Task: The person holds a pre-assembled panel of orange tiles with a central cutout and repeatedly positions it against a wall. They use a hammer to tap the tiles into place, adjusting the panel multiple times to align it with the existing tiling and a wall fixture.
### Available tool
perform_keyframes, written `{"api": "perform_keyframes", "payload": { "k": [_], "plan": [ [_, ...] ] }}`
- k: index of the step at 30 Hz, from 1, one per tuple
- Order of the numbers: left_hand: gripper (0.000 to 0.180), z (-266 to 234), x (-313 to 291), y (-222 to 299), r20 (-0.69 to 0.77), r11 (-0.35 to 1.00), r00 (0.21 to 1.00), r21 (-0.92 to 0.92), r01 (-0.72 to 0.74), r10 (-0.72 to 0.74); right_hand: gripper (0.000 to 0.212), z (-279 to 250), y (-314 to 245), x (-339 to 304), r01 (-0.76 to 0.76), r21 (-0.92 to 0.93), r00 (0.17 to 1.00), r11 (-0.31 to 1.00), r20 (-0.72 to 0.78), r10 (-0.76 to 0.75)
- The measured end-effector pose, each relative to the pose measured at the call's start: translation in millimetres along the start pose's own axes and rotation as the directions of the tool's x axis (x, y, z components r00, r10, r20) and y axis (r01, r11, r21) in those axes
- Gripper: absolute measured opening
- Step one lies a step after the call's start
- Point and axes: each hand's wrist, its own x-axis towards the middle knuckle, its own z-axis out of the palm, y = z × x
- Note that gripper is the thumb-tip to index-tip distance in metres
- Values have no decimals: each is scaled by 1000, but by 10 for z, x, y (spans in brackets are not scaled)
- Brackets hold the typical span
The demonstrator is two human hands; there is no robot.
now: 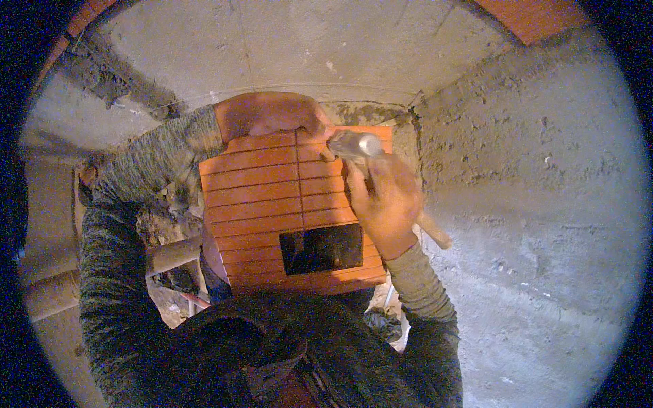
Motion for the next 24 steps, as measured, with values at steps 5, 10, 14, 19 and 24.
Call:
{"api": "perform_keyframes", "payload": {
  "k": [5, 10, 14, 19, 24],
  "plan": [
    [25, 39, -164, 24, -21, 908, 950, 302, -290, 311, 19, -57, 57, -19, -12, 7, 1000, 1000, -2, 12],
    [21, 158, -268, 5, -111, 830, 915, 473, -295, 388, 16, -48, -60, -1, -70, -3, 997, 998, 45, 70],
    [23, 131, -224, -5, -57, 942, 960, 218, -256, 274, 18, -49, -16, -1, -50, 28, 998, 998, 32, 49],
    [32, -49, -103, -149, 61, 883, 938, 320, -343, 342, 19, -20, -37, -21, -6, -10, 1000, 1000, 9, 6],
    [27, 20, -94, 130, 112, 828, 960, 487, -279, 257, 20, -20, -24, -40, -44, 42, 999, 998, 3, 44]
  ]
}}
